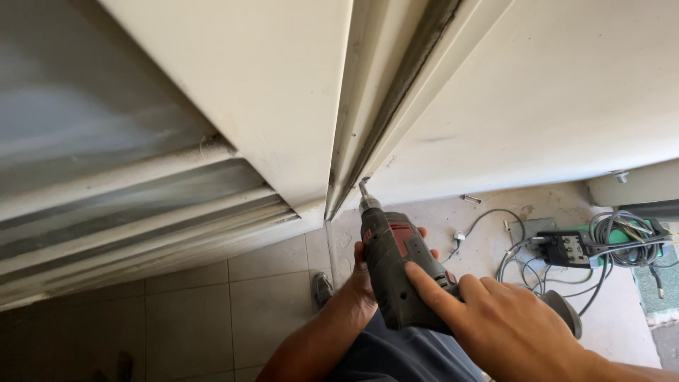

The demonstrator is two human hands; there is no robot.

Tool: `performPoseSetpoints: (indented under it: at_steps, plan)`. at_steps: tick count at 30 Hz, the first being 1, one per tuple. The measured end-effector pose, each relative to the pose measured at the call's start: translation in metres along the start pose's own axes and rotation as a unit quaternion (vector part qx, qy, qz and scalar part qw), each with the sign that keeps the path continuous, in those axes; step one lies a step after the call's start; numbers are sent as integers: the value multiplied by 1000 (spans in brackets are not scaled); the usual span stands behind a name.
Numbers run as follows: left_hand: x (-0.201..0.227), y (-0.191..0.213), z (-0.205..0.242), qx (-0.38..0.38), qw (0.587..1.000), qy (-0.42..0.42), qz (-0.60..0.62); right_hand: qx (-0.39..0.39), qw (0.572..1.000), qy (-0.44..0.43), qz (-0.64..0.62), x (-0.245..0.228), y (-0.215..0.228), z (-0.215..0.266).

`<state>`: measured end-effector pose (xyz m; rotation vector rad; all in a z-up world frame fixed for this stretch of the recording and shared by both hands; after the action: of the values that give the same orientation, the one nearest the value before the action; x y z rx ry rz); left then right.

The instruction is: Installing a metal security gate by drilling holes into the wall and adjusting the gate.

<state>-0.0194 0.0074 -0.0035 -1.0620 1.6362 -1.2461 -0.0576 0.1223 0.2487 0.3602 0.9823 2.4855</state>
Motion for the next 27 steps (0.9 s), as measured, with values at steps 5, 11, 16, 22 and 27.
performPoseSetpoints:
  at_steps: [5,11,16,22,27]
  plan:
    - [-5,-12,-3,13,998,-64,0,-13,1000,3,8,0,19,0]
    - [-3,-28,-19,28,994,-101,-22,-69,997,-16,3,15,47,-2]
    - [-2,-25,-25,14,991,-127,-36,-92,996,-20,5,26,44,-5]
    - [-11,-20,-27,21,998,-56,-15,-83,996,-26,-3,40,25,-4]
    - [-8,-27,-28,64,991,-102,-55,-100,994,-36,-9,45,19,-2]
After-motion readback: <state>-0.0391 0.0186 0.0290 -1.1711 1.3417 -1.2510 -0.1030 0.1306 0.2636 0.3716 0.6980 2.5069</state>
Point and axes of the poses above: each hand's wrist, its own z-axis away from the middle knuckle, its own y-axis out of the back of the hand, x = y × z, the point moved 2 cm from there along -z, towards the middle knuckle
